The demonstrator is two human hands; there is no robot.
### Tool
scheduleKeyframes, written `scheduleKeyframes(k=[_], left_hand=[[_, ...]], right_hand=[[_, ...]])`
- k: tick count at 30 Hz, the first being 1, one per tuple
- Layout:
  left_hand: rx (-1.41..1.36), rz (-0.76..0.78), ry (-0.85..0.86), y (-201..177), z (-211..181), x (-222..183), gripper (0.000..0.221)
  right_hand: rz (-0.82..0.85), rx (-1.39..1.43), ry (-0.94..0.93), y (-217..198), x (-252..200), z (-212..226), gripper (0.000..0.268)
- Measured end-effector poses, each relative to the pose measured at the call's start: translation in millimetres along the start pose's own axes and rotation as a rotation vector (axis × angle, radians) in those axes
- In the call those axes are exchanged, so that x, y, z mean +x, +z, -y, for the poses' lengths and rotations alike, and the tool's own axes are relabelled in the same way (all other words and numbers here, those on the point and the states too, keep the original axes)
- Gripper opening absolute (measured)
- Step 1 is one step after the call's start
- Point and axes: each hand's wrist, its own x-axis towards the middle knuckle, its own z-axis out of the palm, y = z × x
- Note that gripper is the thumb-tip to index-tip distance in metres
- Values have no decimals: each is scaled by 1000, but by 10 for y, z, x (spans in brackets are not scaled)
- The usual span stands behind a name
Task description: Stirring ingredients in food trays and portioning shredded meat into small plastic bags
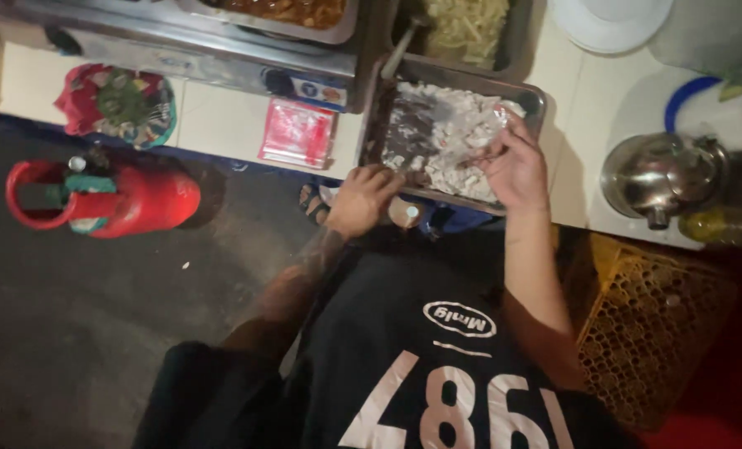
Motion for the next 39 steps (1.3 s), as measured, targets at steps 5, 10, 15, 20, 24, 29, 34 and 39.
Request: scheduleKeyframes(k=[5, 10, 15, 20, 24, 29, 34, 39], left_hand=[[-135, -94, -109, -322, -74, 103, 60], [-10, -283, -832, 12, 983, -379, 49], [188, 37, -1353, 218, 1880, -541, 46], [-128, 172, -1447, 507, 2190, -520, 42], [-302, 133, -1502, 364, 1934, -361, 41], [-69, 33, -1253, -102, 1540, -163, 64], [23, -37, -539, -211, 1236, -86, 55], [135, 316, -458, -124, 1179, 22, 67]], right_hand=[[-8, 24, -2, -144, 37, -17, 44], [21, 56, -23, -36, -45, 35, 43], [77, 63, -36, 236, -47, 46, 43], [89, 41, -56, 691, 8, -90, 43], [111, 30, -61, 1141, 152, -326, 44], [150, 89, -33, 1467, 305, -635, 41], [167, 64, -25, 1486, 368, -734, 39], [159, 35, -29, 1511, 330, -745, 39]])
